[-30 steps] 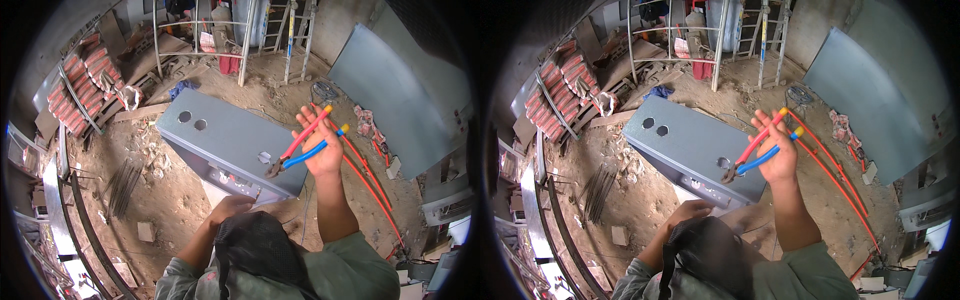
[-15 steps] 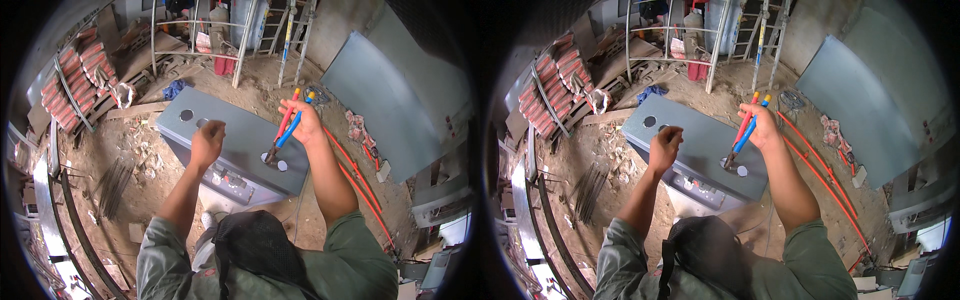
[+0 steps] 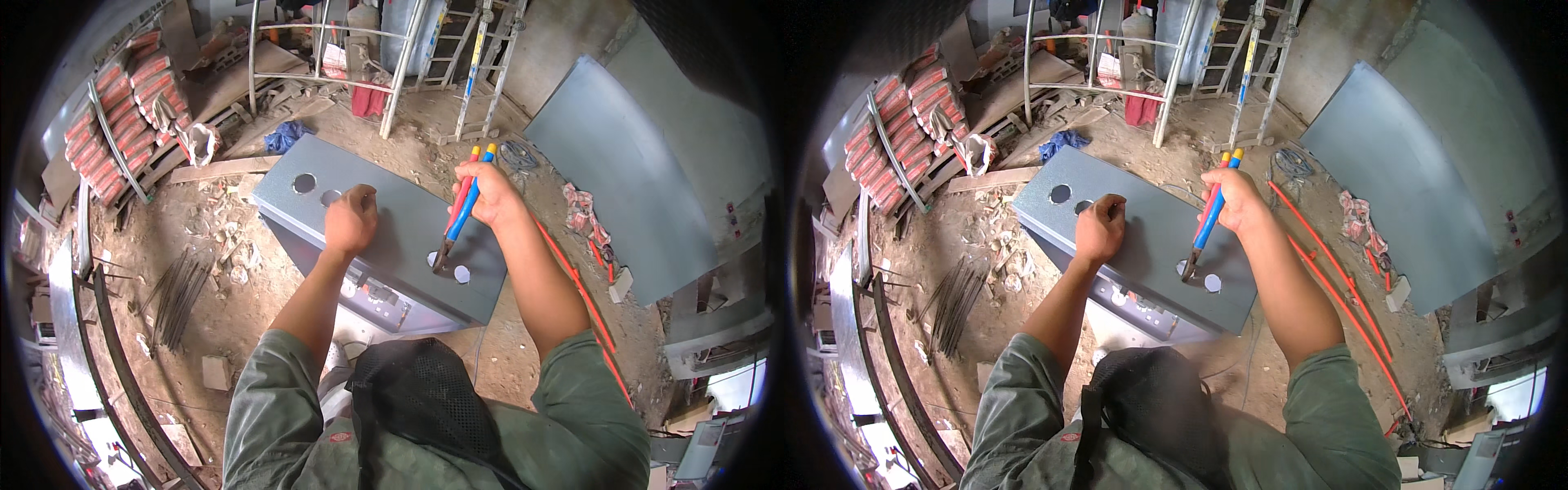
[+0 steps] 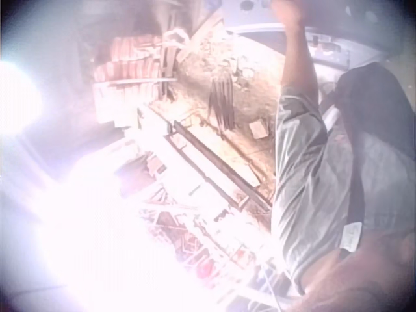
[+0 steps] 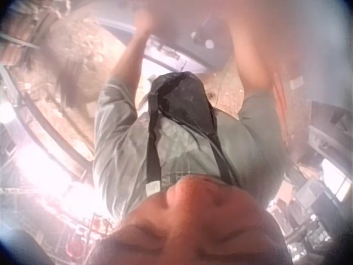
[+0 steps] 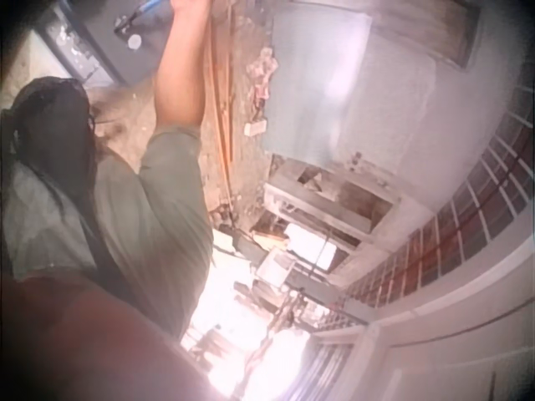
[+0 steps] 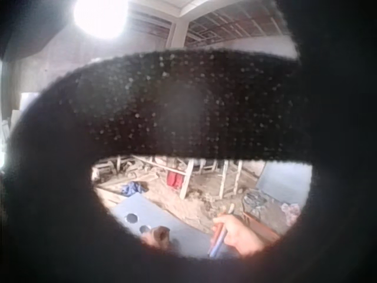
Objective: The person retrieves a screwdriver and pliers from a bag, then uses them to remove screws and pry open a metal electrical box. They repeatedly hammer the box's surface with the pliers to flatten or adjust it.
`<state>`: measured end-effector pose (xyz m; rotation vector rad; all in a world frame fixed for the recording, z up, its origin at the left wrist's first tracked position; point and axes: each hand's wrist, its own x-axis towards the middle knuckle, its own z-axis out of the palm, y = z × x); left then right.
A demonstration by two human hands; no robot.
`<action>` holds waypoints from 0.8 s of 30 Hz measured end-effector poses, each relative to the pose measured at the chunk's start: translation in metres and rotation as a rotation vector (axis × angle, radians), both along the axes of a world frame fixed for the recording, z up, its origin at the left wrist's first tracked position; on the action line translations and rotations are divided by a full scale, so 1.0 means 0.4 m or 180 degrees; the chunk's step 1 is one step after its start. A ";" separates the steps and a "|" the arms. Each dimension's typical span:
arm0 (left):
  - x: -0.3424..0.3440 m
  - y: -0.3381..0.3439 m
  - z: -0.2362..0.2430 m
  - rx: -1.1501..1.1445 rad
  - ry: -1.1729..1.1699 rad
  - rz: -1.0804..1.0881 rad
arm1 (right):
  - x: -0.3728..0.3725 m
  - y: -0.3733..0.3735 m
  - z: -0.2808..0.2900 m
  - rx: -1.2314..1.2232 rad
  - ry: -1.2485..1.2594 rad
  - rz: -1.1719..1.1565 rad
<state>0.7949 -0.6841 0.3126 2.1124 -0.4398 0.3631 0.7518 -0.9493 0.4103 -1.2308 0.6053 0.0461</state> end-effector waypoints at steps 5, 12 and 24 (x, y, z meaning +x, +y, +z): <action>-0.005 -0.006 0.011 0.0038 0.0068 0.0053 | 0.032 -0.008 -0.051 0.0167 -0.0311 -0.0029; -0.009 -0.006 0.023 0.0108 0.0248 -0.0031 | -0.052 0.079 0.005 -0.0287 -0.1288 -0.0263; -0.016 -0.010 0.005 0.0107 -0.0154 0.0181 | -0.053 0.087 0.017 -0.0084 -0.1616 -0.0331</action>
